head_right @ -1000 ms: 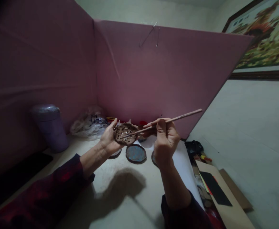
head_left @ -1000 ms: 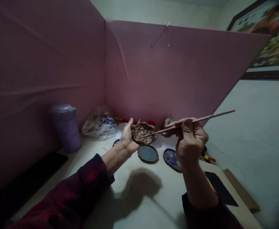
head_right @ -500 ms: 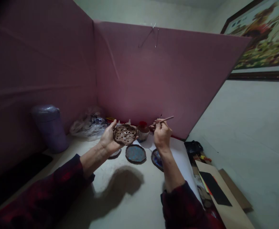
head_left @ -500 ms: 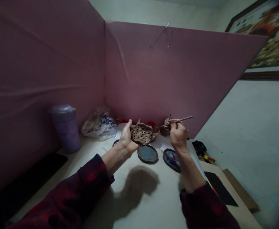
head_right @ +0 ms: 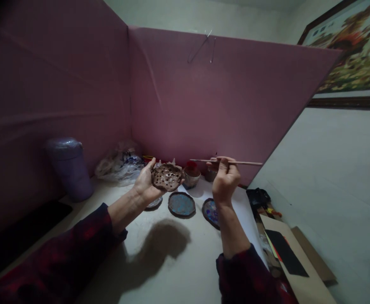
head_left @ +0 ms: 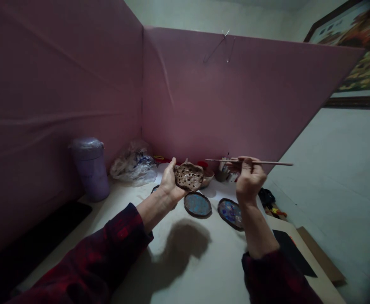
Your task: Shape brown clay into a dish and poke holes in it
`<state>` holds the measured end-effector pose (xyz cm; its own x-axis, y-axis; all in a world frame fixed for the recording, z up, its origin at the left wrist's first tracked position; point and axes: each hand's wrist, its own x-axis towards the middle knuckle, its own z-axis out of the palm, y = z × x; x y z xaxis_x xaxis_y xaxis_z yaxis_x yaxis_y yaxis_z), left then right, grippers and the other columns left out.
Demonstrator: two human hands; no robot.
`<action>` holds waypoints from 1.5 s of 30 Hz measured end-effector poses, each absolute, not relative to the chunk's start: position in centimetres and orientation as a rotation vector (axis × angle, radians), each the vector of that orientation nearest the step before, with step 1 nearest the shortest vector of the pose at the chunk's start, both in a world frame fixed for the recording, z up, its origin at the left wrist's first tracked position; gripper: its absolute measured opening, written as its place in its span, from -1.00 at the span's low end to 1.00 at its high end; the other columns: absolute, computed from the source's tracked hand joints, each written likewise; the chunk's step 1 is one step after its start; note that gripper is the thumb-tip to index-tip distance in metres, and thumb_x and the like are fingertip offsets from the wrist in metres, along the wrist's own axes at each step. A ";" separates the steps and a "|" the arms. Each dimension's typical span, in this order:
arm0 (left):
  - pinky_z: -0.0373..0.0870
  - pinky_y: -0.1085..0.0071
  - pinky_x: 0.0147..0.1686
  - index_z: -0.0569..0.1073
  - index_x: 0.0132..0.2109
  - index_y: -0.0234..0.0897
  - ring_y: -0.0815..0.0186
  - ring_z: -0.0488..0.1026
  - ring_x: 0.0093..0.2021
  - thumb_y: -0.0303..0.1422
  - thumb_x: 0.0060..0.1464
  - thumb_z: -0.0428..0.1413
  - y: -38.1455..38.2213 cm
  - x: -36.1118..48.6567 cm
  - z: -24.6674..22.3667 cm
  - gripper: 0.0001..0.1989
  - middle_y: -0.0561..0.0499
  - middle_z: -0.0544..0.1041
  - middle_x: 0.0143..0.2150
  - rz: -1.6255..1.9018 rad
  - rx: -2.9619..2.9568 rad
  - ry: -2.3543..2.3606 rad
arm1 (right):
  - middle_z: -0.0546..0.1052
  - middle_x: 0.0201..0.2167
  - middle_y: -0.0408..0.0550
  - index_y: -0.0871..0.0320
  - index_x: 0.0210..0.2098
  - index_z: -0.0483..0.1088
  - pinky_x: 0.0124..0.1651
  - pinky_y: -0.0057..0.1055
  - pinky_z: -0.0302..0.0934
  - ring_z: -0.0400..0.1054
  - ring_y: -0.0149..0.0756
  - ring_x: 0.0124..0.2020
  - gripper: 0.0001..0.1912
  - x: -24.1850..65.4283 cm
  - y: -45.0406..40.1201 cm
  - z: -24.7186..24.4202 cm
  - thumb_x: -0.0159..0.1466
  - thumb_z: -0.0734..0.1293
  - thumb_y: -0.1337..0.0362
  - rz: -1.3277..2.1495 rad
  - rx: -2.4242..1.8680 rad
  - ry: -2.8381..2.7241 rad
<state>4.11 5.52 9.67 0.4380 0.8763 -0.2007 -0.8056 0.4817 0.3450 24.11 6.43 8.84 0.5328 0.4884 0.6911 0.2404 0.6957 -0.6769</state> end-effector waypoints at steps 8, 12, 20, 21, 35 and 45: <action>0.43 -0.01 -0.05 0.49 -0.16 -0.40 0.04 0.57 -0.18 -0.05 0.26 -0.14 5.7 4.0 9.5 -0.49 -0.25 0.59 -0.31 1.040 0.226 0.333 | 0.52 -0.59 -0.18 0.17 -0.40 0.33 -0.62 -0.45 0.35 0.41 -0.37 -0.69 -0.68 21.1 0.9 12.6 0.29 0.30 0.04 0.260 -0.648 -1.007; 0.44 0.02 -0.05 0.49 -0.17 -0.42 0.04 0.57 -0.18 -0.06 0.27 -0.15 5.8 4.1 9.5 -0.49 -0.26 0.59 -0.29 1.045 0.234 0.354 | 0.49 -0.63 -0.20 0.17 -0.42 0.33 -0.59 -0.46 0.37 0.40 -0.39 -0.69 -0.70 20.5 0.5 12.4 0.28 0.33 0.07 0.320 -0.674 -1.092; 0.42 0.03 -0.01 0.48 -0.15 -0.41 0.04 0.57 -0.17 -0.08 0.26 -0.12 5.6 4.2 9.6 -0.52 -0.27 0.59 -0.25 1.062 0.226 0.355 | 0.48 -0.63 -0.21 0.16 -0.42 0.35 -0.50 -0.44 0.42 0.44 -0.38 -0.64 -0.72 20.2 0.4 12.2 0.28 0.34 0.09 0.320 -0.705 -1.158; 0.42 0.02 -0.01 0.48 -0.15 -0.42 0.04 0.57 -0.16 -0.08 0.26 -0.12 5.6 4.2 9.7 -0.52 -0.27 0.59 -0.25 1.058 0.229 0.356 | 0.49 -0.63 -0.21 0.17 -0.42 0.35 -0.50 -0.44 0.42 0.44 -0.38 -0.63 -0.72 20.1 0.4 12.2 0.28 0.35 0.10 0.317 -0.702 -1.161; 0.42 -0.06 -0.02 0.48 -0.14 -0.43 -0.01 0.56 -0.13 -0.07 0.26 -0.13 5.5 4.2 9.5 -0.50 -0.31 0.59 -0.23 1.036 0.245 0.348 | 0.49 -0.60 -0.21 0.15 -0.39 0.33 -0.49 -0.42 0.43 0.44 -0.38 -0.64 -0.73 19.5 -0.3 12.4 0.29 0.32 0.08 0.246 -0.688 -1.121; 0.42 -0.07 -0.03 0.46 -0.12 -0.42 0.01 0.57 -0.13 -0.06 0.27 -0.15 5.4 4.4 9.6 -0.50 -0.29 0.59 -0.23 1.024 0.241 0.360 | 0.51 -0.59 -0.20 0.15 -0.39 0.34 -0.51 -0.46 0.39 0.42 -0.40 -0.65 -0.76 18.8 -0.8 12.4 0.32 0.31 0.12 0.259 -0.690 -1.174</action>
